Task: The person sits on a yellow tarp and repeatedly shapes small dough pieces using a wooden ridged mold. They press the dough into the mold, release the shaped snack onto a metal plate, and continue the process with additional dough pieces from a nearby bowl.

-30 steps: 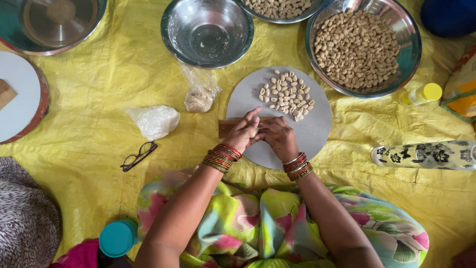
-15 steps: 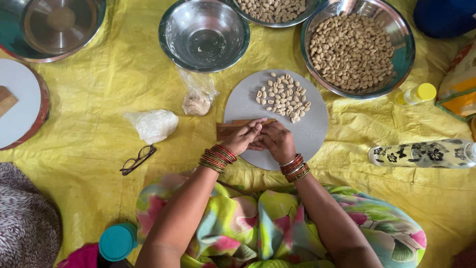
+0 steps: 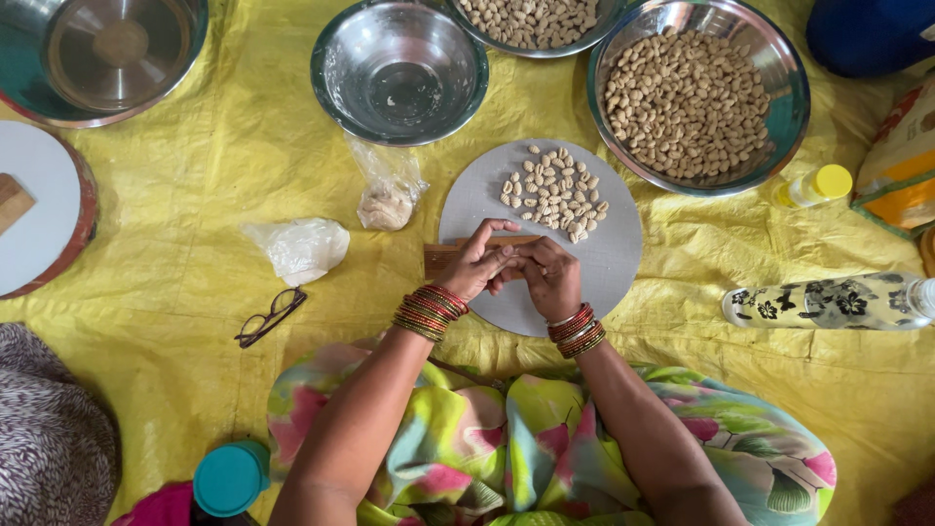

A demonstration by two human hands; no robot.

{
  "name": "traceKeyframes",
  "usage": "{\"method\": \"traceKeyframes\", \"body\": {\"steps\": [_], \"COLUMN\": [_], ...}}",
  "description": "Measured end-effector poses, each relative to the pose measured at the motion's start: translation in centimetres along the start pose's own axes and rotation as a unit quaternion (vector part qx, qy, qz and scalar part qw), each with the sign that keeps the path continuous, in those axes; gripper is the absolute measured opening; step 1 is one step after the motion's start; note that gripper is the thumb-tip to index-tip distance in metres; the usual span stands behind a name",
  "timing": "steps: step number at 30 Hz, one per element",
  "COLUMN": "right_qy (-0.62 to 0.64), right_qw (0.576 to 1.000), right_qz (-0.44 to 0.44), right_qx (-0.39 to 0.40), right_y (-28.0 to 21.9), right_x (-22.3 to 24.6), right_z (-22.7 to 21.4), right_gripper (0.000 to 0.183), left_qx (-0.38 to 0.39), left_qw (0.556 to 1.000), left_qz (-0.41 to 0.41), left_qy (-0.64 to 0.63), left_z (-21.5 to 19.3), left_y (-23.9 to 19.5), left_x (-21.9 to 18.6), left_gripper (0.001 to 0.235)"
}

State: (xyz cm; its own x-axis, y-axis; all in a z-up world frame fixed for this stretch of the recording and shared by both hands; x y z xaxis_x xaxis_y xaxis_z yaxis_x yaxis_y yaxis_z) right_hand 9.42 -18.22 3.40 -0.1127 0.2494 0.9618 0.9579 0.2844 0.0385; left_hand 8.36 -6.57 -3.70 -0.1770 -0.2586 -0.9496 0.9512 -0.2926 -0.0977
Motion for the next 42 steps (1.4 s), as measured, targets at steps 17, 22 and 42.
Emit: {"method": "traceKeyframes", "body": {"steps": [17,22,42], "right_qy": [-0.011,-0.247,-0.434], "right_qw": [0.972,0.955,0.889], "right_qz": [0.131,0.028,0.016], "right_qx": [-0.193,-0.162,-0.142], "right_y": [1.3,0.1,6.1], "right_x": [-11.2,-6.2,-4.6], "right_z": [-7.9,-5.8,-5.0], "right_gripper": [0.016,0.023,0.028], "left_qx": [-0.118,-0.084,-0.132], "left_qw": [0.865,0.748,0.721], "left_qz": [0.094,-0.102,-0.066], "left_qy": [0.478,0.651,0.677], "left_z": [-4.8,-3.6,-1.7], "left_y": [-0.1,-1.2,-0.7], "left_x": [-1.4,-0.3,-0.6], "left_gripper": [0.015,0.039,0.017]}}
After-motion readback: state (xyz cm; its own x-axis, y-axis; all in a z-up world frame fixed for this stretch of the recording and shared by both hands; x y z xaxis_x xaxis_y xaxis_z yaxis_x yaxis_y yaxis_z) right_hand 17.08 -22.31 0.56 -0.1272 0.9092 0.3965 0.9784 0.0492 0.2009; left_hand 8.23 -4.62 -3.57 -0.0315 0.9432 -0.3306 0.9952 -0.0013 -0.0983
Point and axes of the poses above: each hand's wrist, its own y-axis towards the middle knuckle, its own z-axis out of the palm, x = y × z, the point moved 10 cm from there along y, towards the middle knuckle, and after that the axes turned 9 degrees about z, right-handed, at the moved point
